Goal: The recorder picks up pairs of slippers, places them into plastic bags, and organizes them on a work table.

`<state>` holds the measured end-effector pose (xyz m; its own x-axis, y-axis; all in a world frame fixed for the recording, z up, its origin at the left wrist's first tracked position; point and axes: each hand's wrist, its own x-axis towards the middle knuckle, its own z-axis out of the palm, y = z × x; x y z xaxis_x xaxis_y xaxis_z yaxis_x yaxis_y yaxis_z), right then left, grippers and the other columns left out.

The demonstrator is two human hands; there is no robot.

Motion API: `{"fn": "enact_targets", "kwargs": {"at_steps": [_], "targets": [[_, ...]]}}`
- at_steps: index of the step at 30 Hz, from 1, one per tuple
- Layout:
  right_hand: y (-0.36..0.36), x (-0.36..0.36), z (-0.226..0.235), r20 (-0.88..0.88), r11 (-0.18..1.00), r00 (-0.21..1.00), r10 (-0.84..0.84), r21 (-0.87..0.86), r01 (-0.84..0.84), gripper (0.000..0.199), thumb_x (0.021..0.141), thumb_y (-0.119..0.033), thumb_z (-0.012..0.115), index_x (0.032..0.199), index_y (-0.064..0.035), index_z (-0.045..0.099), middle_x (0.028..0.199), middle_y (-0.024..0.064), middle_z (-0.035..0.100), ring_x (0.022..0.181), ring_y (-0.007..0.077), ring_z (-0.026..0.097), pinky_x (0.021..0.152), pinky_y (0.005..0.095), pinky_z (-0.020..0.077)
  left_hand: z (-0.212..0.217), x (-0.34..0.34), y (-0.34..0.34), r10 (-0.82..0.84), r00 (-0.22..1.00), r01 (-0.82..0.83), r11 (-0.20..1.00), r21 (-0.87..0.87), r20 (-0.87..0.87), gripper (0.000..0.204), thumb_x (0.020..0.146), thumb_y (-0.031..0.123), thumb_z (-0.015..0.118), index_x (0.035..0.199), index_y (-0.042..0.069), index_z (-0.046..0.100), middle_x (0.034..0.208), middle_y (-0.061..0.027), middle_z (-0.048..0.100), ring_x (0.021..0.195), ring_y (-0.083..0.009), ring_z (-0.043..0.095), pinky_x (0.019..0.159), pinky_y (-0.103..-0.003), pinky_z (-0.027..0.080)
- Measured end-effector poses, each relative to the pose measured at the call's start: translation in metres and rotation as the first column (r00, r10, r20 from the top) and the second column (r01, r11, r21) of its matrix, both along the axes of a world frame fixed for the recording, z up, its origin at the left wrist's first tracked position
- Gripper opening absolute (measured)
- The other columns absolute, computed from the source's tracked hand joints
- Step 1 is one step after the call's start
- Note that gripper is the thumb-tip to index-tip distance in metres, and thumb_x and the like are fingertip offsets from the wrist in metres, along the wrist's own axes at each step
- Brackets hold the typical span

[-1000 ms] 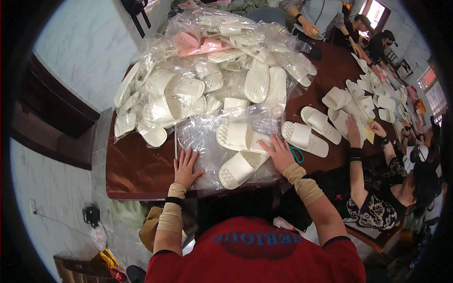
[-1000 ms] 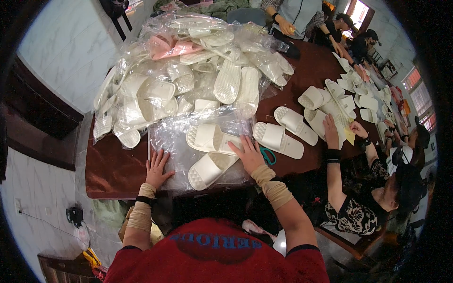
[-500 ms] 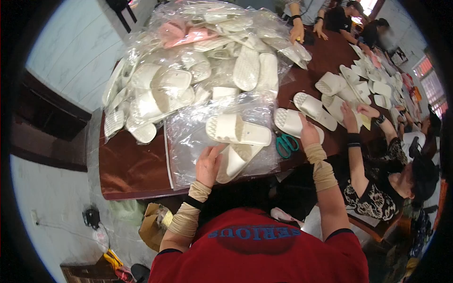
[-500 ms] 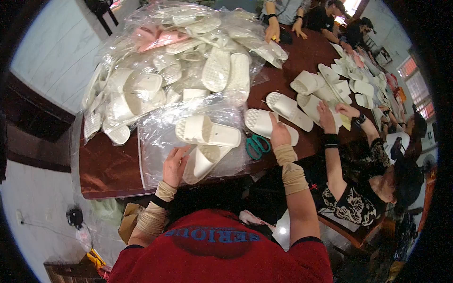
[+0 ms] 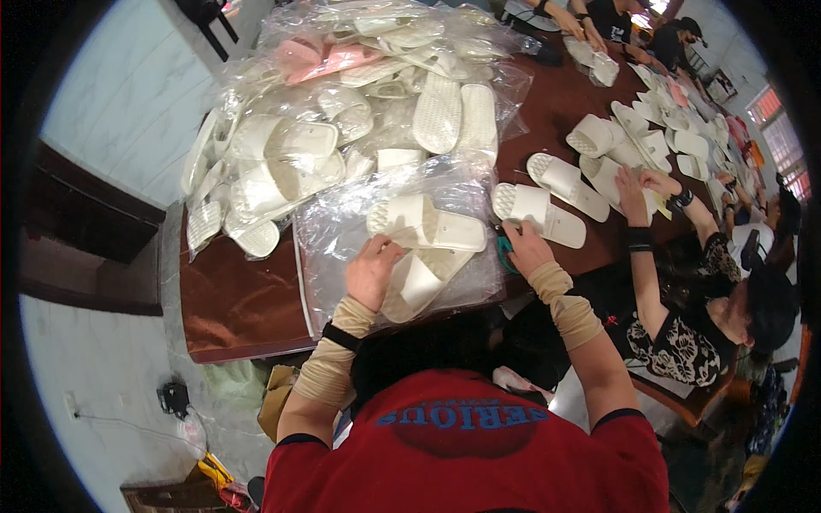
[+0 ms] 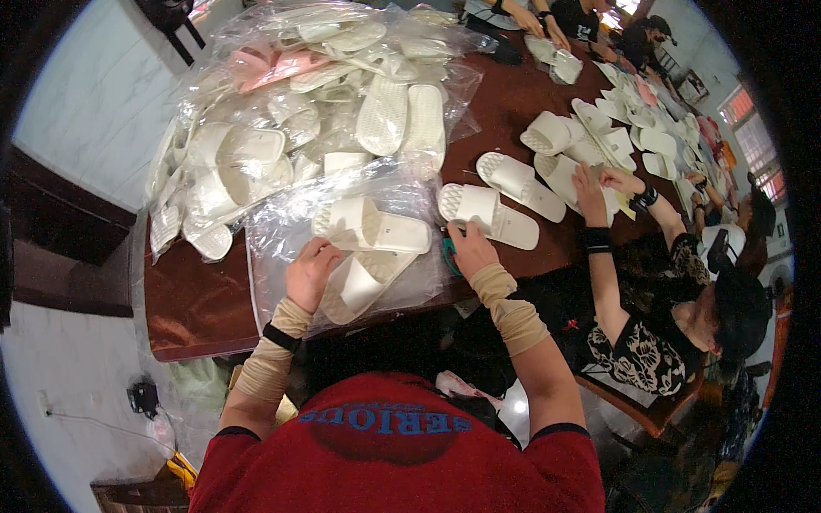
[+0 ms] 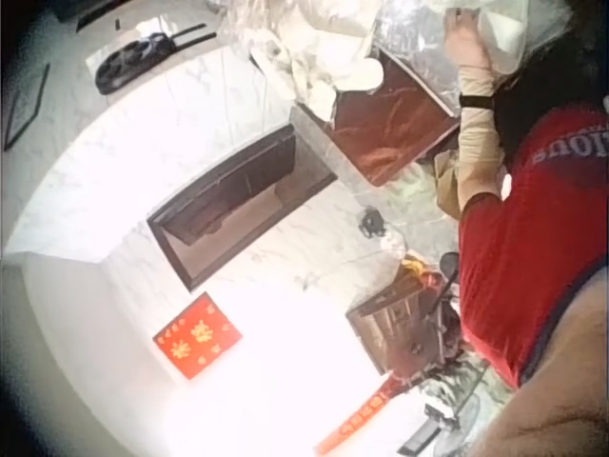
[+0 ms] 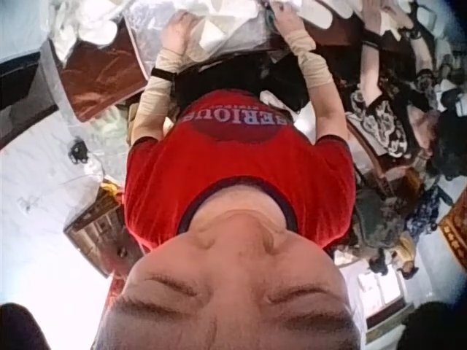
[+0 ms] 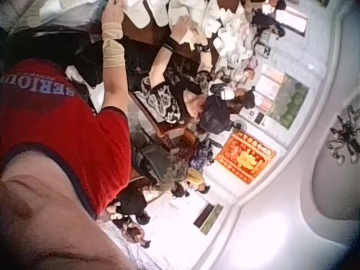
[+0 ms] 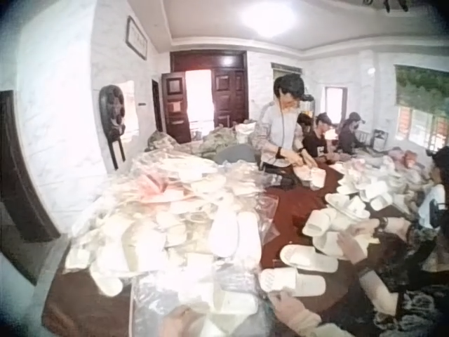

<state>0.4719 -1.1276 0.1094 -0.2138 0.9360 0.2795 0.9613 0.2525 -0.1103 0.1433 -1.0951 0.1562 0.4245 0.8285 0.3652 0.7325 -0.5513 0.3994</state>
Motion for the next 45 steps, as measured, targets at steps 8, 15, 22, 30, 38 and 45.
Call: {"fn": "enact_targets", "kwargs": {"at_steps": [8,15,22,30,38,45], "targets": [[-0.008,0.017,0.012,0.019,0.932,0.995,-0.099,-0.349,0.099,0.052,0.073,-0.014,0.067,0.121,-0.0092,0.047,0.100,0.0191,0.058,0.087,0.0408,0.059,0.075,0.0470,0.0495,-0.010,-0.016,0.020,-0.224,0.969,0.224,0.975,-0.011,-0.104,0.006,0.079,0.013,0.060,0.084,0.010,0.060,0.087,-0.0027,0.058,0.073,-0.0230,0.062,0.057,-0.035,0.050],[-0.009,0.042,0.049,-0.325,0.844,0.939,-0.116,-0.530,-0.079,0.056,0.074,-0.022,0.070,0.124,-0.0099,0.047,0.103,0.0156,0.061,0.090,0.0365,0.060,0.074,0.0442,0.0494,0.009,-0.026,0.040,-0.326,0.884,0.387,0.912,0.135,-0.336,0.010,0.073,0.014,0.057,0.083,0.013,0.060,0.083,0.0001,0.056,0.087,-0.0189,0.055,0.072,-0.033,0.046],[0.016,-0.044,0.120,-0.132,0.840,0.927,0.352,-0.392,-0.375,0.047,0.073,-0.020,0.069,0.118,-0.0174,0.054,0.095,0.0117,0.057,0.092,0.0332,0.058,0.077,0.0414,0.0480,0.001,-0.026,0.053,-0.378,0.850,0.458,0.875,0.159,-0.366,0.010,0.073,0.014,0.056,0.082,0.013,0.058,0.082,0.0015,0.056,0.089,-0.0171,0.052,0.077,-0.030,0.040],[0.081,-0.093,0.111,0.028,0.684,0.801,0.598,-0.539,-0.492,0.040,0.071,-0.030,0.070,0.108,-0.0199,0.060,0.087,0.0072,0.056,0.091,0.0273,0.057,0.073,0.0398,0.0476,0.001,-0.024,0.060,-0.386,0.870,0.452,0.873,0.184,-0.306,0.011,0.072,0.014,0.056,0.083,0.013,0.057,0.082,0.0018,0.056,0.089,-0.0158,0.052,0.077,-0.028,0.039],[0.097,-0.124,0.109,-0.081,0.594,0.827,0.557,-0.657,-0.465,0.036,0.076,-0.035,0.066,0.108,-0.0188,0.061,0.094,0.0116,0.063,0.090,0.0333,0.061,0.074,0.0420,0.0480,-0.003,-0.034,0.062,-0.397,0.909,0.415,0.892,0.177,-0.131,0.010,0.073,0.015,0.060,0.081,0.012,0.054,0.076,-0.0015,0.054,0.084,-0.0204,0.055,0.070,-0.034,0.044],[0.078,-0.081,0.094,-0.223,0.823,0.864,0.451,-0.272,-0.499,0.042,0.075,-0.025,0.072,0.113,-0.0140,0.059,0.097,0.0124,0.065,0.088,0.0327,0.062,0.075,0.0401,0.0491,0.020,-0.070,0.058,0.026,0.904,0.104,0.955,-0.278,0.428,0.006,0.081,0.005,0.062,0.086,0.004,0.061,0.075,-0.0035,0.061,0.068,-0.0129,0.059,0.065,-0.026,0.047]]}}
